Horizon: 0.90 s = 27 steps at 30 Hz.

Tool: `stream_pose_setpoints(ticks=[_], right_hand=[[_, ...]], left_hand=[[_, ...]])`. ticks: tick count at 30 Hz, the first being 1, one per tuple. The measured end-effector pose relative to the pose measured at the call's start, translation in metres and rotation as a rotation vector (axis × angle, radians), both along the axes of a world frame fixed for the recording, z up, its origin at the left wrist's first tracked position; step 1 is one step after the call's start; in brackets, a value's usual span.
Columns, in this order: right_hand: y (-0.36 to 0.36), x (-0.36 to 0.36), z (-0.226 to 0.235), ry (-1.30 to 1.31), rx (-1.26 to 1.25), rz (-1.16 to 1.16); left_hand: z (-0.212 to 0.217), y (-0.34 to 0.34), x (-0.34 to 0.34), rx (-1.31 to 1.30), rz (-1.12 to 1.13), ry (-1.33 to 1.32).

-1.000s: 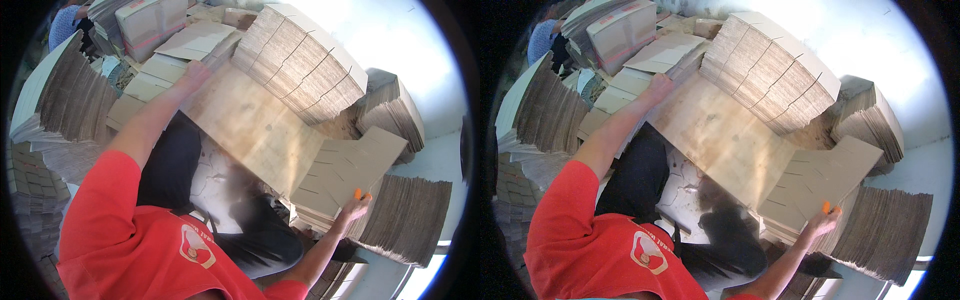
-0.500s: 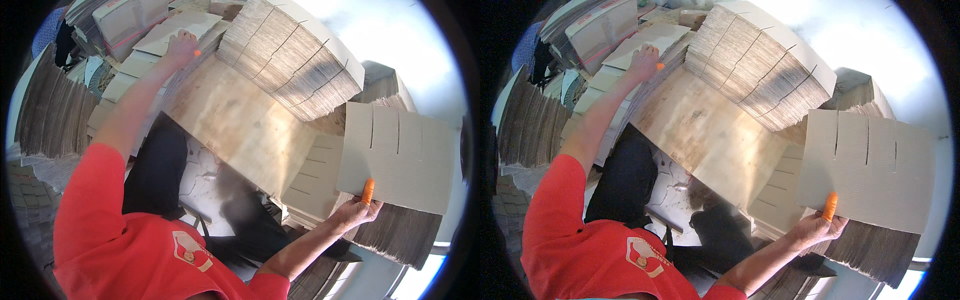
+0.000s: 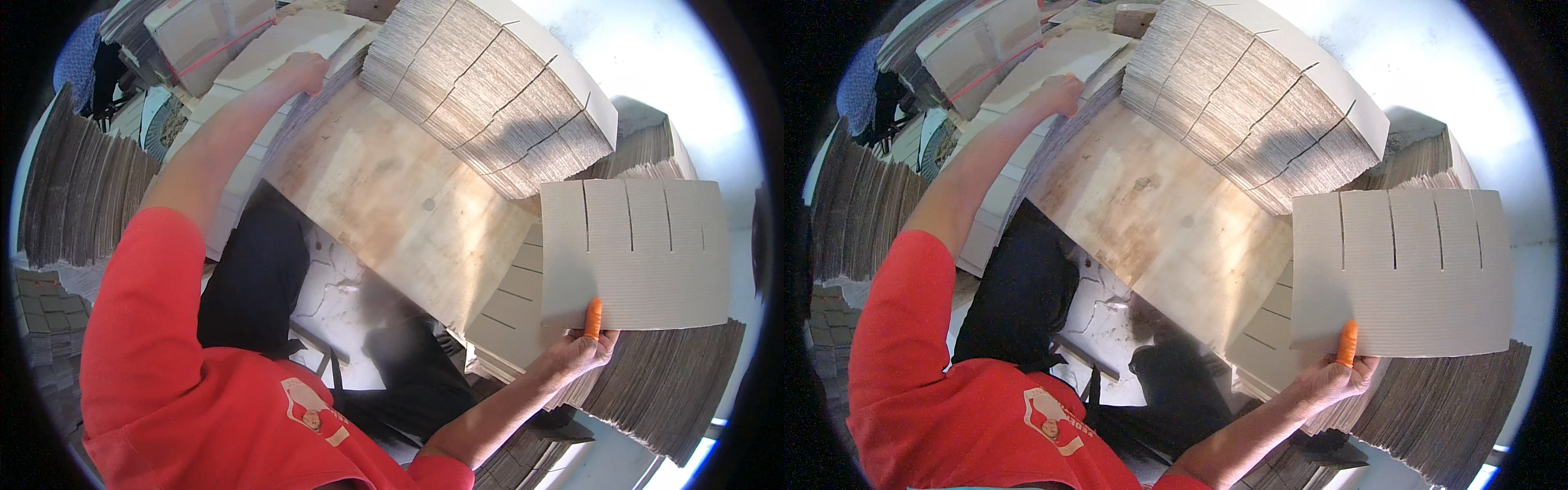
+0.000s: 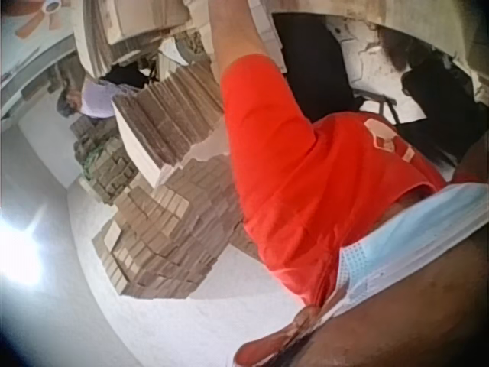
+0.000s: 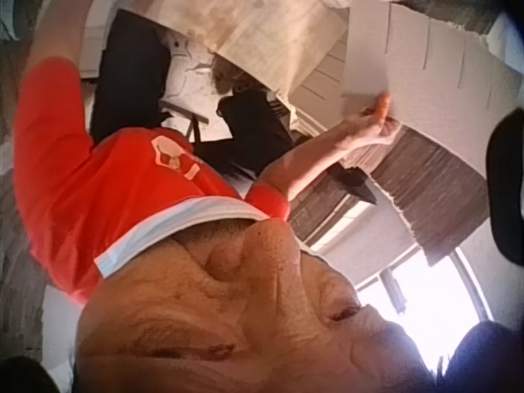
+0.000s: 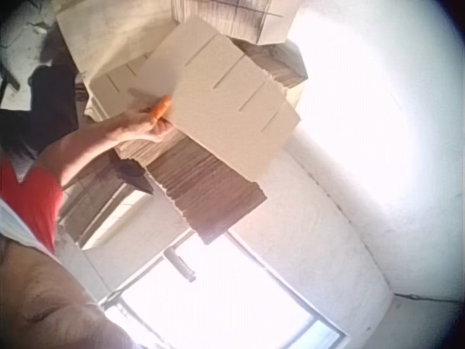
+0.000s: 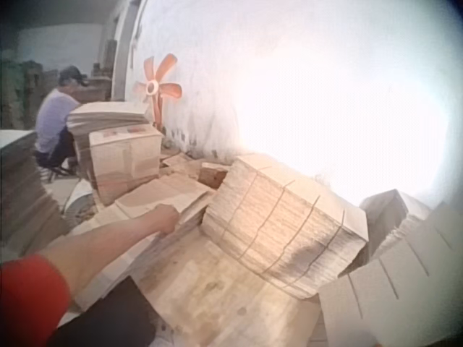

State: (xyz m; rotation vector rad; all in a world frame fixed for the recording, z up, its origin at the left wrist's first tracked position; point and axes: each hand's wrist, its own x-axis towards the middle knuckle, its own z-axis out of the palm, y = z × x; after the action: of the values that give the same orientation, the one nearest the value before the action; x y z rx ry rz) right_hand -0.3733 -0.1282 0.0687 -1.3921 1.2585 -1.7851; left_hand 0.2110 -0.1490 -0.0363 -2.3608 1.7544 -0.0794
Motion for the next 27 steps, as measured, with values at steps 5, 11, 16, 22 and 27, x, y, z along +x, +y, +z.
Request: stream_pose_setpoints(ticks=[5, 11, 16, 22, 27], right_hand=[[-0.001, 0.001, -0.004, -0.077, -0.004, 0.056], [0.002, -0.004, -0.006, -0.05, 0.049, 0.073], [0.002, -0.014, -0.011, -0.042, 0.045, 0.053], [0.001, -0.002, -0.005, -0.068, -0.016, -0.049], [0.001, -0.001, 0.005, -0.359, -0.036, -0.166]], left_hand=[[-0.006, -0.009, 0.001, -0.18, -0.042, 0.033], [0.005, -0.013, 0.019, -0.203, -0.304, -0.131], [0.021, -0.022, -0.054, 0.157, -0.132, -0.508], [-0.037, 0.004, -0.076, 0.168, -0.278, -0.663], [-0.074, 0.027, -0.032, -0.287, -0.463, -0.489]])
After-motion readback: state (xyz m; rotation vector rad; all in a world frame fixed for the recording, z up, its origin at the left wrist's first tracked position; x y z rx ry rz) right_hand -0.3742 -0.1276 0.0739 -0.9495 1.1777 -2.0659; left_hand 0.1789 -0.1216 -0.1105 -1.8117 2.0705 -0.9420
